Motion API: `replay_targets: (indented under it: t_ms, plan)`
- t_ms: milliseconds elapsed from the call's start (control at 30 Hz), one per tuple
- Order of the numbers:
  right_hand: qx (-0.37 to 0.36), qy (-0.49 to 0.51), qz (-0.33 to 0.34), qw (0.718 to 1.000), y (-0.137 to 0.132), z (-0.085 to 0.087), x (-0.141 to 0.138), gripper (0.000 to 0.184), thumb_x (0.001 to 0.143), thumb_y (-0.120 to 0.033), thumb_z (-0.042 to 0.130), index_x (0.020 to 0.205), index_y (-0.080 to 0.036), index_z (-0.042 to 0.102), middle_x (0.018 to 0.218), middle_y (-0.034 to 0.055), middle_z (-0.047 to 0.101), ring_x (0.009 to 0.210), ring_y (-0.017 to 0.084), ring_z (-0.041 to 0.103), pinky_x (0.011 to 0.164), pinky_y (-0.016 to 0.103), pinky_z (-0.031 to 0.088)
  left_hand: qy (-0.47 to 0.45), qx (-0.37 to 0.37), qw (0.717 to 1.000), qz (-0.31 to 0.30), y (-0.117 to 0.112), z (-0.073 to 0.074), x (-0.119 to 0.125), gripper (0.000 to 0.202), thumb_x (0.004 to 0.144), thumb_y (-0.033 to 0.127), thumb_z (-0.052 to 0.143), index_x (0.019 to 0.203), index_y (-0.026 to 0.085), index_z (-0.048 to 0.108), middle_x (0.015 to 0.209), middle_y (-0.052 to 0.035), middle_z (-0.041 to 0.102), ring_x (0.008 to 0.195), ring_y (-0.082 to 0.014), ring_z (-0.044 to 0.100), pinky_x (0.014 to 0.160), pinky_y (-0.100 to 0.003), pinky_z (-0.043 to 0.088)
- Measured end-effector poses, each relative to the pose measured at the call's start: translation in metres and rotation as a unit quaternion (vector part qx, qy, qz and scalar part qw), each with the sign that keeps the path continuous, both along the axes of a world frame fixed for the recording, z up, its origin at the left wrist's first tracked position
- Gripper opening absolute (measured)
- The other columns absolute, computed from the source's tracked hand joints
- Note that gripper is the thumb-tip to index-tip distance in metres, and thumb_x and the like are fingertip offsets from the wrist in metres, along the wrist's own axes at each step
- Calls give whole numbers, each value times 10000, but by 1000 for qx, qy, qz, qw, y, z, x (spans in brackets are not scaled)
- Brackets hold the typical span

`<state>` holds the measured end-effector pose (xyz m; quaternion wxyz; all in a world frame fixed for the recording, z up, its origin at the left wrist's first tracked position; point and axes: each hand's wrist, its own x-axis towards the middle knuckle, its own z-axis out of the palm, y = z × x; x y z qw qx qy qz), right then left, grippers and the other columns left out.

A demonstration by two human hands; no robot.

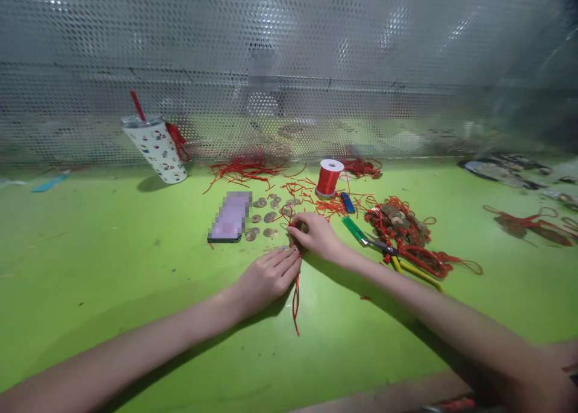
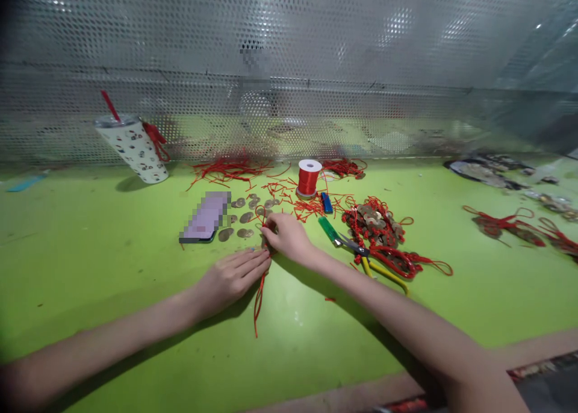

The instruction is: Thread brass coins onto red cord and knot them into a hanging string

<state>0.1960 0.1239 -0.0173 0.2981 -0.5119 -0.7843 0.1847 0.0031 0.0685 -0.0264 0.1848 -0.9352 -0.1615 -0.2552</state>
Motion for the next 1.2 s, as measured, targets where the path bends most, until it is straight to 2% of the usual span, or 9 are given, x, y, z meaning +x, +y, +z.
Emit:
replay_targets:
  t_ms: [200, 333, 433, 567, 667, 767, 933, 1033, 1200]
  plan:
    - [59, -53, 4, 997, 3, -7, 0, 129, 912, -250, 696, 832, -180, 621, 881, 69, 645, 882, 222, 563, 812, 344, 435, 3, -10, 1000, 9, -4, 0, 5, 331, 946, 20, 403, 1090, 41, 701, 1123, -188, 765, 1031, -255, 747, 894, -386, 627]
    - [61, -59, -16, 996, 5, -8, 1, 181, 882, -289, 730, 872, -181, 585, 897, 77, 635, 861, 232, 548, 789, 363, 442, 2, -19, 1000, 14, -8, -1, 7, 324, 941, 26, 413, 1102, 18, 694, 1130, -213, 758, 1037, -273, 749, 894, -398, 630]
    - [53, -26, -11, 998, 7, -5, 4, 182, 887, -281, 715, 915, -182, 565, 908, 73, 637, 833, 222, 556, 753, 349, 448, 2, -21, 1000, 14, -8, -2, 7, 318, 937, 28, 423, 1100, 15, 695, 1133, -213, 758, 1034, -278, 752, 898, -403, 631]
    - [24, 58, 59, 996, -3, 7, 14, 85, 978, -247, 579, 919, -186, 574, 872, 44, 656, 787, 188, 590, 741, 322, 473, -3, -28, 999, 19, -7, -3, 7, 306, 947, 44, 435, 1107, 31, 696, 1150, -205, 755, 1041, -272, 751, 896, -398, 634]
    - [45, 38, 137, 989, -22, 12, 23, 92, 995, -199, 544, 956, -174, 623, 929, 72, 683, 884, 205, 615, 824, 353, 498, 5, -30, 999, 24, -7, -3, 6, 321, 952, 46, 424, 1137, 30, 686, 1159, -208, 751, 1057, -275, 745, 906, -405, 631]
    - [82, -6, 198, 977, -39, 9, 29, 168, 970, -122, 535, 1065, -169, 665, 1046, 112, 689, 1020, 239, 597, 916, 406, 510, 22, -26, 999, 26, -7, -1, 5, 328, 958, 42, 415, 1159, 28, 673, 1157, -211, 749, 1058, -273, 745, 905, -401, 631]
    - [110, -6, 178, 978, -46, -3, 31, 240, 923, -61, 546, 1061, -161, 714, 1058, 128, 687, 1026, 252, 586, 911, 424, 536, 33, 30, 999, 27, -16, 5, 6, 339, 939, 7, 411, 1136, 16, 686, 1123, -202, 764, 1022, -268, 758, 857, -373, 646]
    - [120, -14, 170, 978, -46, -4, 31, 237, 916, -61, 552, 1044, -149, 732, 1041, 133, 687, 1015, 257, 580, 896, 420, 538, 19, 56, 998, 3, -26, 11, 6, 319, 925, 1, 433, 1085, 8, 709, 1081, -194, 777, 974, -267, 768, 840, -369, 651]
    - [120, -30, 165, 979, -50, -1, 30, 256, 917, -69, 551, 1053, -174, 742, 1059, 124, 685, 1028, 260, 575, 906, 428, 535, -15, 31, 997, -62, -39, 18, 0, 320, 937, 12, 430, 1042, 38, 730, 1027, -149, 794, 950, -244, 766, 845, -362, 652]
